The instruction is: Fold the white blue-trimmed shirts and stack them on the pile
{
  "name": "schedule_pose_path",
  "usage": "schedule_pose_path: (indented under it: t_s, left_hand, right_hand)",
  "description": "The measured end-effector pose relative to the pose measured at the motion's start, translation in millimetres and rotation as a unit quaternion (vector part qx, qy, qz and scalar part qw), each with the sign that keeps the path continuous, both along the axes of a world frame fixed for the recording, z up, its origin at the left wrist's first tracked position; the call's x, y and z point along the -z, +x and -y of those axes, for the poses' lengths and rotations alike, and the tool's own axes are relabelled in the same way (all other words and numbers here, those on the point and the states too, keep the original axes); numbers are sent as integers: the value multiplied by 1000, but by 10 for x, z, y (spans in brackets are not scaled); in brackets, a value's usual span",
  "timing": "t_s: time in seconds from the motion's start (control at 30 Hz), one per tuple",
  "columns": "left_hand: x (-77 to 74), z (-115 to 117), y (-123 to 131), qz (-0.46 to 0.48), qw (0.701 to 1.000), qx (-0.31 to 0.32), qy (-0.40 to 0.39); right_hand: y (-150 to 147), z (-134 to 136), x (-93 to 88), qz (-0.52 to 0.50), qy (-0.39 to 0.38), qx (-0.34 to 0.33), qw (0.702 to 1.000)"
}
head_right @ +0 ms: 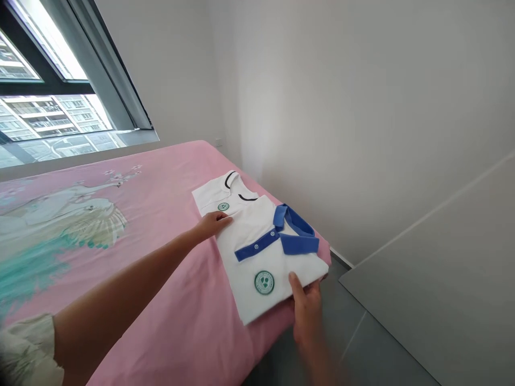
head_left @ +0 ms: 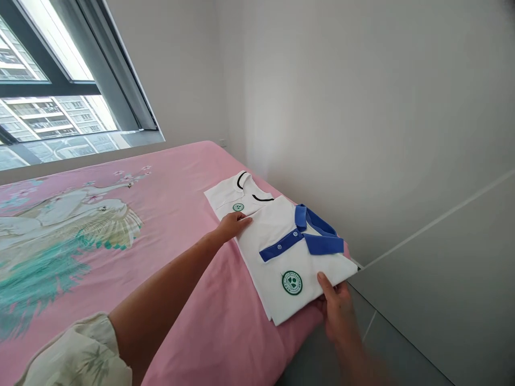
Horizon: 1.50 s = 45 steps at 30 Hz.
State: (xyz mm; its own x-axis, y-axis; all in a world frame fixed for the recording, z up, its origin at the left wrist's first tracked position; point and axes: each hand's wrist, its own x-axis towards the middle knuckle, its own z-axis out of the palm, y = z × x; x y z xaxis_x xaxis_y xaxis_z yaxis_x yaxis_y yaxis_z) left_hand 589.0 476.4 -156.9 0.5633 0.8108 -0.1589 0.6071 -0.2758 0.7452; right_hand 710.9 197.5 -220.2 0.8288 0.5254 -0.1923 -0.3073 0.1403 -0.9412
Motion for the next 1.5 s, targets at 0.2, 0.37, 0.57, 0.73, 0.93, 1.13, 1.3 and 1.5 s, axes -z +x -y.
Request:
schedule_pose_path:
  t_s: [0.2, 0.37, 0.57, 0.73, 0.93, 1.13, 1.3, 1.5]
  left_hand:
    - [-21, 38, 3, 38, 999, -8, -6]
    - [-11, 92, 46, 48, 998, -41, 8]
    - [-13, 71, 59, 48, 998, -43, 26]
    - [-23, 163, 19, 9, 991, -96, 90]
    - [42, 906, 16, 10, 951, 107, 289]
    - [267, 1258, 82, -112, 926, 206, 297]
    - [295, 1214, 95, -127, 918, 199, 318]
    - [276, 1248, 115, -133, 915, 193, 330]
  right_hand:
    - [155, -99, -217, 37, 32, 59, 997]
    - [207, -133, -189, 45, 14, 81, 996]
    - [244, -119, -131, 87, 31, 78, 993]
    - [287, -78, -20, 53, -13, 75, 996]
    - [281, -54, 13, 63, -24, 64, 996]
    - [361, -61, -110, 60, -8, 43, 997]
    - [537, -121, -264, 47, -11, 15, 999]
    - [619, -89, -192, 76, -26, 27, 996]
